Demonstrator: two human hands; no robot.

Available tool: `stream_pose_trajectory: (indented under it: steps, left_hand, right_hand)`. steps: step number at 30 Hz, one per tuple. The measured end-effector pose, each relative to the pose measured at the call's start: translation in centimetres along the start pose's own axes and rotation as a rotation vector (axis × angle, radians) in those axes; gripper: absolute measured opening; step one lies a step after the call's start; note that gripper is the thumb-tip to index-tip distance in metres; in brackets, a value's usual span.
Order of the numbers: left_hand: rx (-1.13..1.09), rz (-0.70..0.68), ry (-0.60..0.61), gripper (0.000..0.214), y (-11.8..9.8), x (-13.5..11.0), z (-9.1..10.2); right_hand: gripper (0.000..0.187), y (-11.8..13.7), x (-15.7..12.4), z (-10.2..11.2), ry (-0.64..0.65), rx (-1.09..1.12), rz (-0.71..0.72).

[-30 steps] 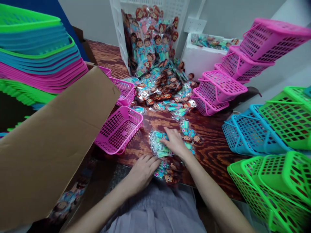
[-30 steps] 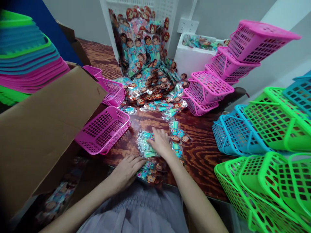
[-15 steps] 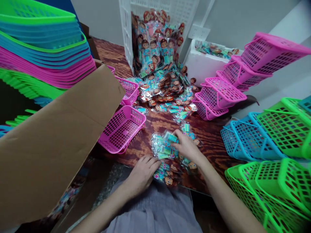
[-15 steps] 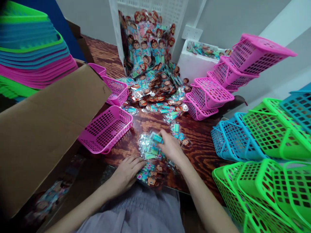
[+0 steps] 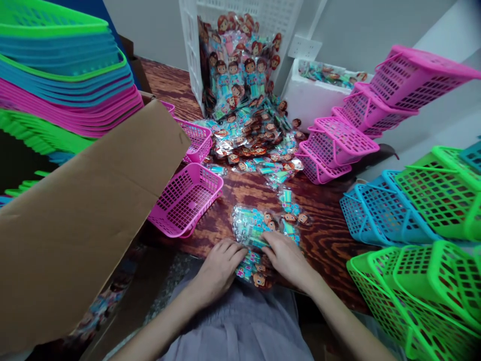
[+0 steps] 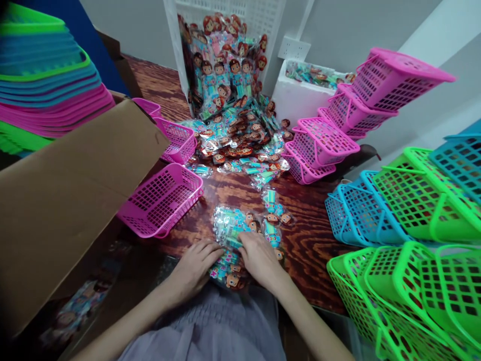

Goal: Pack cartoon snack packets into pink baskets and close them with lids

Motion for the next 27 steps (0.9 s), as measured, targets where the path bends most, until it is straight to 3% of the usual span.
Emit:
stream_pose_trajectory:
  steps: [5,10,14,20,24,27]
  left_hand:
    - [0.002,0.005,-0.018,0.051,-0.1,-0.1,-0.1]
    - [0.009,0.008,-0.024,0.049,-0.1,-0.2,-0.1]
    - [0.001,0.007,-0.038,0.05,0.0,-0.1,0.1]
    - [-0.006,0.014,-0.032,0.051,0.1,-0.2,-0.1]
    - [-0.004,0.006,-0.043,0.05,0.1,-0.3,-0.1]
    - [-0.01,0.0,-0.048,0.047,0.1,-0.3,-0.2]
  right_hand:
    - [0.022,1.8,0.0,0.6,-0.189,-0.165,0.138]
    - [0.024,1.1,0.2,-0.7,-0.12,-0.211,0.106]
    - [0.025,0.0,0.2,-0.2,-0.136,-0.214,0.095]
    - [0.025,0.4,-0.2,-0.5,-0.034,-0.273,0.097]
    - [0.057,1.6,-1.6,-0.6,-0.051,-0.165,0.155]
    - [0.076,1.3,-2.2,-0.7,-0.087,-0.063,0.122]
Point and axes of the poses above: each hand's wrist, its own x-axis towards the middle knuckle, its own z-axis out of the back of the hand, y = z × x, the point moved 10 cm from there along x, towards the middle knuckle, and after that the axes turned 4 degrees about y, right-handed, at the moved point
